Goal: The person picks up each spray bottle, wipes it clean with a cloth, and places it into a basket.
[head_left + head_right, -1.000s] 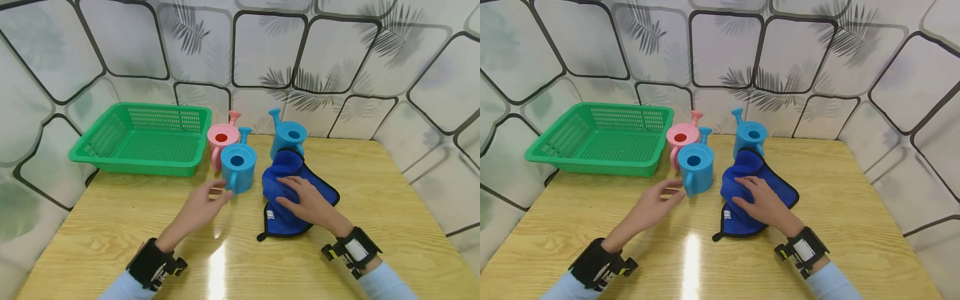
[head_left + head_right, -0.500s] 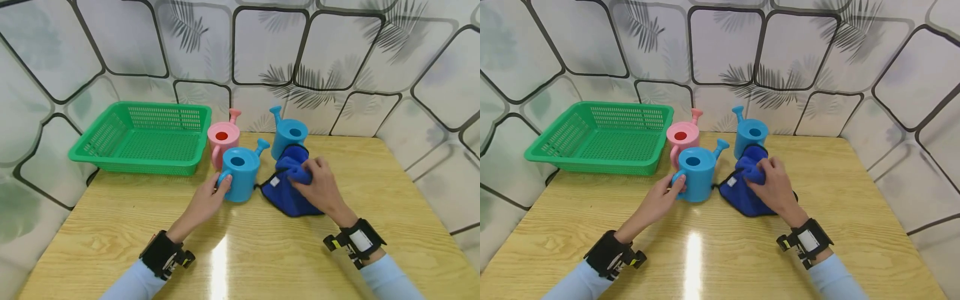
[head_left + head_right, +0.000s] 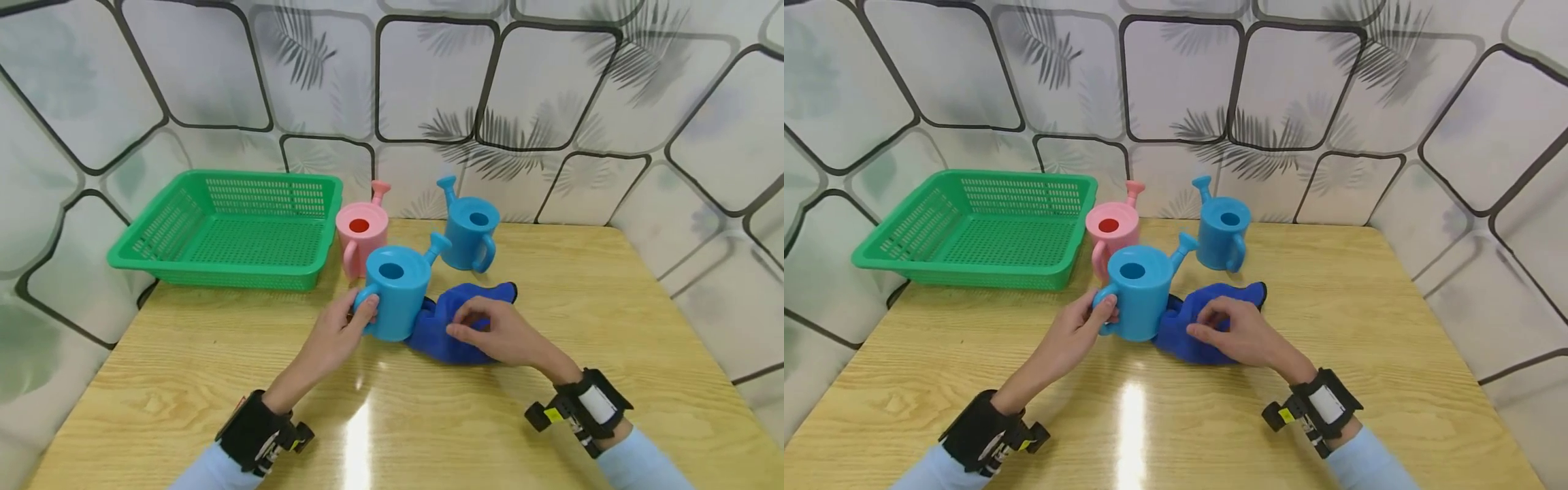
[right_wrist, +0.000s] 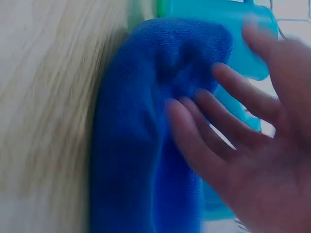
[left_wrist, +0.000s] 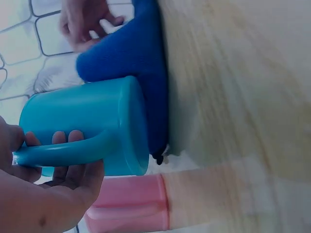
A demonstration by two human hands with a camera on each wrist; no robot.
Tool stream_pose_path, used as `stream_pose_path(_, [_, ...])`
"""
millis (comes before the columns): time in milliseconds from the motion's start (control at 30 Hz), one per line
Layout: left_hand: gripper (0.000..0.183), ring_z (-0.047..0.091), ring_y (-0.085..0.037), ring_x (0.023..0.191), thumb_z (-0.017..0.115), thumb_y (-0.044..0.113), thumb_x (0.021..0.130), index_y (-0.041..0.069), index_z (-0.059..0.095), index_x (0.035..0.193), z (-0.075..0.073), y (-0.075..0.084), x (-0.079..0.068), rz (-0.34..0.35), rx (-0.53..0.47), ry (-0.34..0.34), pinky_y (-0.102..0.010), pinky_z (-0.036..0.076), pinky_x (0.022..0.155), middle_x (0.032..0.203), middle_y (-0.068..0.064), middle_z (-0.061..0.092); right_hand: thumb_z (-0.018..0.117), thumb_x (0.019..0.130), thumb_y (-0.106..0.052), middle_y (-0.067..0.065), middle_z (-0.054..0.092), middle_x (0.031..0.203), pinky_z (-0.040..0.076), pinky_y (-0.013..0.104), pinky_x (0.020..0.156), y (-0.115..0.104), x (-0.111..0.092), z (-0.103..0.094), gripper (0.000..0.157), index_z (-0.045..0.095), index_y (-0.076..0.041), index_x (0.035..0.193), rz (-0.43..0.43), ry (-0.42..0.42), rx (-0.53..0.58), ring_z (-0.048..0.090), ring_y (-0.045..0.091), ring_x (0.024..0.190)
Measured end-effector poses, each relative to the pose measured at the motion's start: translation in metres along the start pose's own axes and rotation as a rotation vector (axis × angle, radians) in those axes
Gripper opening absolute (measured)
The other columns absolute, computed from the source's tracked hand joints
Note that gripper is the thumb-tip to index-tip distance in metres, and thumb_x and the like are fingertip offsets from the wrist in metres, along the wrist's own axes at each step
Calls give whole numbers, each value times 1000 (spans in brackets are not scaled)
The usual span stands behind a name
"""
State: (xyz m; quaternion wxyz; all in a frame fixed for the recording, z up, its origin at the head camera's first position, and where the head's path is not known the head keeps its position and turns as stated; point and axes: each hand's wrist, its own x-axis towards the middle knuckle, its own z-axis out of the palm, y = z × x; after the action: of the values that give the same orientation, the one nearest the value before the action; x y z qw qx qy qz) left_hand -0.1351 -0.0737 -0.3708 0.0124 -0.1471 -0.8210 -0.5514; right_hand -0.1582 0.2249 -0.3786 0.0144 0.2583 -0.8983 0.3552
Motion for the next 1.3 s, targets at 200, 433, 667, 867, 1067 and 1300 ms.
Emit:
stream_pose_path(200, [35, 64, -29, 93, 45, 36, 103, 4, 60, 103, -1, 1, 1, -29, -13, 2, -50, 56, 83, 97, -15, 67, 68, 89, -9, 35, 51, 121, 39, 67, 91, 35, 3, -20, 41, 55, 8, 124, 125, 159, -218, 47, 48, 111])
stream_pose_path(433, [36, 65, -26, 92, 44, 35, 104, 3, 60, 107, -2, 0, 0, -19, -21, -4, -50, 56, 83, 98, -17, 68, 65, 92, -21, 22, 61, 84, 51, 47, 65, 54, 4, -24, 24, 66, 3, 96, 198, -19, -235, 57, 36, 79])
stream_pose_path(667, [36, 65, -22, 93, 42, 36, 104, 3, 58, 103, -6, 1, -4, -14, -110, 45, -49, 56, 84, 97, -16, 63, 67, 83, -12, 17, 61, 97, 42, 33, 62, 21, 8, -48, 21, 68, 8, 82, 232, 880, -79, 56, 28, 85])
stream_pose_path(867, [43, 63, -24, 86, 39, 37, 105, -1, 56, 98, -3, 0, -3, -34, -254, 37, -45, 54, 82, 92, -17, 60, 64, 90, -7, 8, 51, 140, 48, 33, 90, -29, 2, -35, 21, 61, 8, 105, 58, 705, 144, 46, 21, 123])
stream_pose_path(1067, [45, 61, -19, 77, 38, 42, 104, 0, 52, 95, 1, 3, 1, -78, -393, -31, -31, 52, 75, 86, -9, 56, 68, 84, 4, 21, 59, 126, 39, 66, 100, -53, 7, 9, 32, 61, 0, 114, -330, 287, 82, 40, 34, 132])
stream_pose_path(1300, [42, 51, -16, 67, 35, 40, 105, 4, 44, 85, -3, -4, 7, -90, -506, -61, -25, 52, 72, 77, -5, 44, 79, 78, -14, 15, 60, 118, 47, 61, 95, -39, -3, 20, 34, 61, -5, 105, -359, 46, -63, 47, 36, 123])
